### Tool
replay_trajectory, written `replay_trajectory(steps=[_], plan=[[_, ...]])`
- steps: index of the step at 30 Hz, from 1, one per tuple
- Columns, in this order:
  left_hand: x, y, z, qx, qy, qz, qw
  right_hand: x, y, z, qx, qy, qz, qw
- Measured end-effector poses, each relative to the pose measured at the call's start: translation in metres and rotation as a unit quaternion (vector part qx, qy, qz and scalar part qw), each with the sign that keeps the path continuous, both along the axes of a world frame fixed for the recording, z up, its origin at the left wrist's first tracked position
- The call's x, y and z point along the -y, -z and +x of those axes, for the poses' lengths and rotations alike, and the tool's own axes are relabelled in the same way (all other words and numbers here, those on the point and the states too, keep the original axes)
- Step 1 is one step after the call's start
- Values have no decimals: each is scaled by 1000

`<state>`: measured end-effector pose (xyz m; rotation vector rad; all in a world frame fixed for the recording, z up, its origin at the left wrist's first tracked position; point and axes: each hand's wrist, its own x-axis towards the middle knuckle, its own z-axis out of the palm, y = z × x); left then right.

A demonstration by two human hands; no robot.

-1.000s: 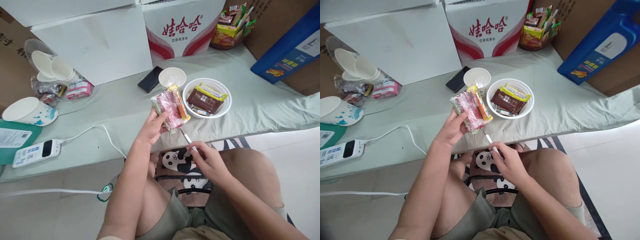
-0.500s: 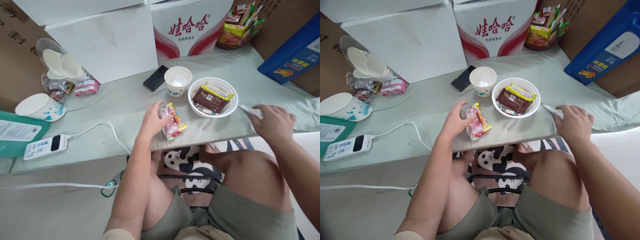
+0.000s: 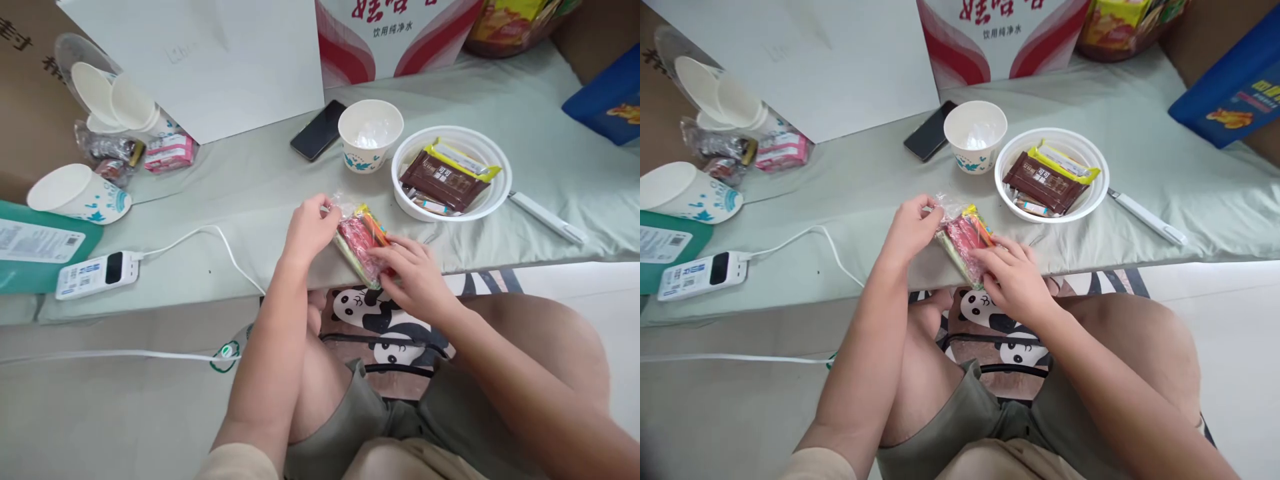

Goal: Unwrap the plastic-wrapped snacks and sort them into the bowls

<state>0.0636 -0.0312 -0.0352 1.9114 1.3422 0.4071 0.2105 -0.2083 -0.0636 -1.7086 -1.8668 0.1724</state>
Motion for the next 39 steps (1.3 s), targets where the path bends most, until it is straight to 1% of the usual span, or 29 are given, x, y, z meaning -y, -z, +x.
replay_trajectory(steps=[2,4,7,10,12,14,15,16,17,19,20,21,23,25,27,29,31,32,33,34,36,37,39], plan=[[-5,5,-5,4,-23,-4,1000,-5,1,7,13,8,0,1000],[-11,9,-12,-6,-43,0,999,-2,0,21,16,33,15,999],[-17,8,-23,-40,-60,-4,997,8,0,45,30,99,30,994],[-18,3,-27,-91,-70,-16,993,18,1,60,62,169,37,983],[-17,-2,-27,-103,-86,3,991,24,0,61,73,198,37,977],[-14,-7,-26,-63,-93,57,992,27,-4,56,57,209,40,975],[-12,-8,-24,-29,-76,89,993,26,-8,52,42,205,42,977],[-11,-10,-23,2,-41,118,992,25,-11,47,26,196,43,979],[-9,-11,-21,21,9,137,990,21,-15,42,12,183,41,982],[-6,-11,-19,13,113,141,983,11,-21,34,6,146,15,989],[-5,-10,-18,-6,149,131,980,6,-22,30,14,131,-4,991],[-4,-9,-17,-25,171,120,978,1,-23,27,26,123,-26,992],[-4,-8,-18,-33,181,113,976,-7,-24,23,52,128,-59,989],[-3,-11,-20,7,174,124,977,-8,-26,20,63,142,-56,986],[0,-17,-25,68,167,120,976,-4,-29,18,58,138,-16,989],[4,-26,-31,110,164,89,976,4,-32,16,45,110,35,992],[9,-35,-38,120,169,53,977,13,-33,15,30,68,70,995],[11,-38,-41,112,177,36,977,17,-32,15,24,43,71,996],[12,-40,-44,97,189,18,977,20,-31,15,19,15,57,998],[13,-41,-47,79,205,-2,976,23,-29,14,18,-11,27,999],[13,-40,-52,29,239,-56,969,26,-27,13,30,-50,-65,996],[13,-38,-54,3,250,-83,965,27,-26,12,42,-55,-112,991],[12,-34,-58,-42,247,-120,961,25,-27,10,66,-35,-185,980]])
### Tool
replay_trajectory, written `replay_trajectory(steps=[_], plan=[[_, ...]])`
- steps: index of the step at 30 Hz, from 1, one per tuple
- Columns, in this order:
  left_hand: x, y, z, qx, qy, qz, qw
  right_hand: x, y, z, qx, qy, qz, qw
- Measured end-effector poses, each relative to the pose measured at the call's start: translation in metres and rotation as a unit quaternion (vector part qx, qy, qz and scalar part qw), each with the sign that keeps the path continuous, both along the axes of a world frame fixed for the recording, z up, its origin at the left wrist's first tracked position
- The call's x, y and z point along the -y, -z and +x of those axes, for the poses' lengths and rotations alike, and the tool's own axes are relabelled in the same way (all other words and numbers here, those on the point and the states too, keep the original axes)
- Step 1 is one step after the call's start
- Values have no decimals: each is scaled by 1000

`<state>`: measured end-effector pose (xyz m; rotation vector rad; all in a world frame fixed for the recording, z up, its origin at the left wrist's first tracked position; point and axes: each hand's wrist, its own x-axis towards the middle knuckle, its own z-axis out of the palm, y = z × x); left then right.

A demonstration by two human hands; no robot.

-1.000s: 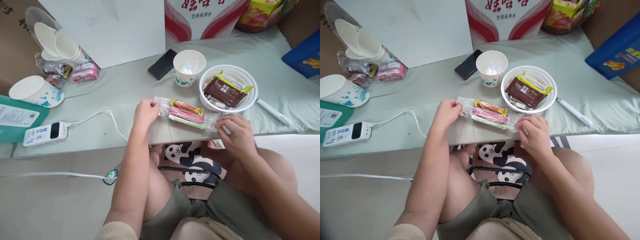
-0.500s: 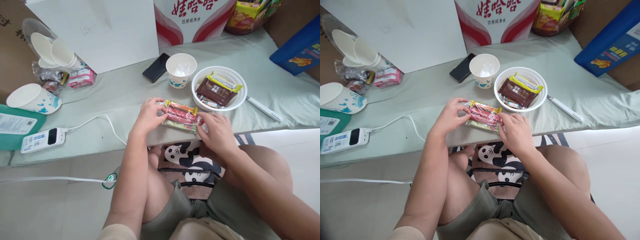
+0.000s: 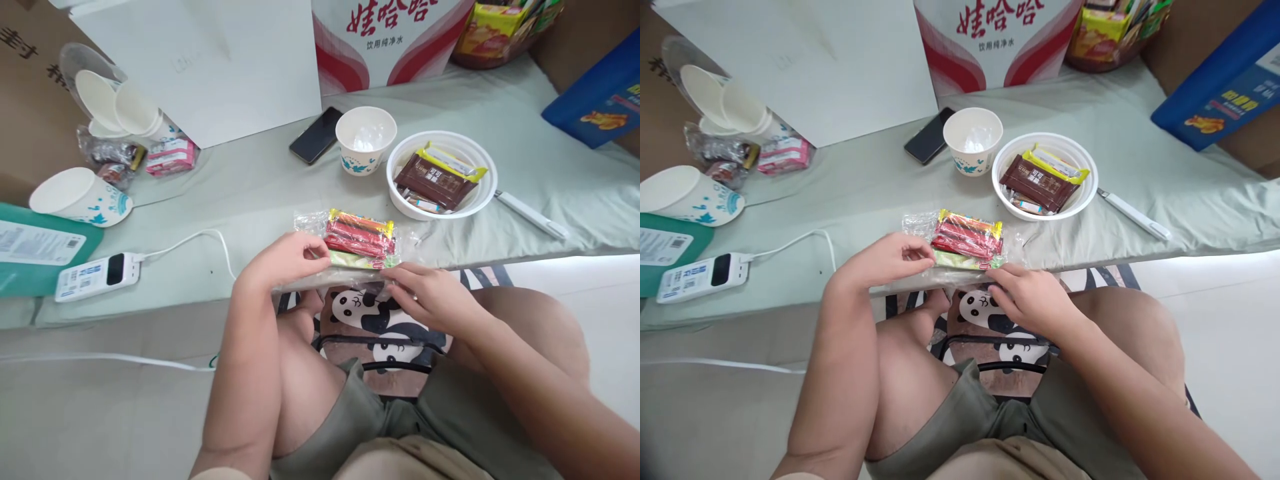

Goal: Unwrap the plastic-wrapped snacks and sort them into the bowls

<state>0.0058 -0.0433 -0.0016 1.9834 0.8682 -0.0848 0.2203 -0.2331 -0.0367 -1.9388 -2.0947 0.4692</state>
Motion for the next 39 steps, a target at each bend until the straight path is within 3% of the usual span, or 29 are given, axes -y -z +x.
replay_trajectory(steps=[2,5,12,14,16,18,20,25,28,31,35,39], plan=[[-1,5,-2,-35,-29,-3,999,-4,-2,-2,31,50,-33,998],[-3,11,-2,-49,-81,47,994,-10,-2,-4,67,123,-51,989],[-3,13,14,-39,-139,151,978,-22,-5,-15,29,215,-3,976],[-3,15,20,-24,-175,182,967,-27,-10,-25,-5,185,26,982],[-4,20,25,-4,-221,229,948,-36,-12,-34,-34,101,66,992],[-6,27,28,9,-269,273,924,-47,-10,-40,-27,28,88,995],[-11,32,29,16,-305,276,911,-58,-6,-40,12,13,79,997],[-23,34,25,-8,-314,181,932,-78,3,-29,88,53,46,994],[-24,33,26,47,-317,97,942,-83,4,-25,98,62,38,992],[-19,30,29,86,-350,-11,933,-86,4,-25,98,60,12,993],[-15,19,30,55,-352,-104,929,-88,4,-25,85,49,-1,995],[-19,8,26,104,-361,-206,904,-88,4,-20,4,55,4,998]])
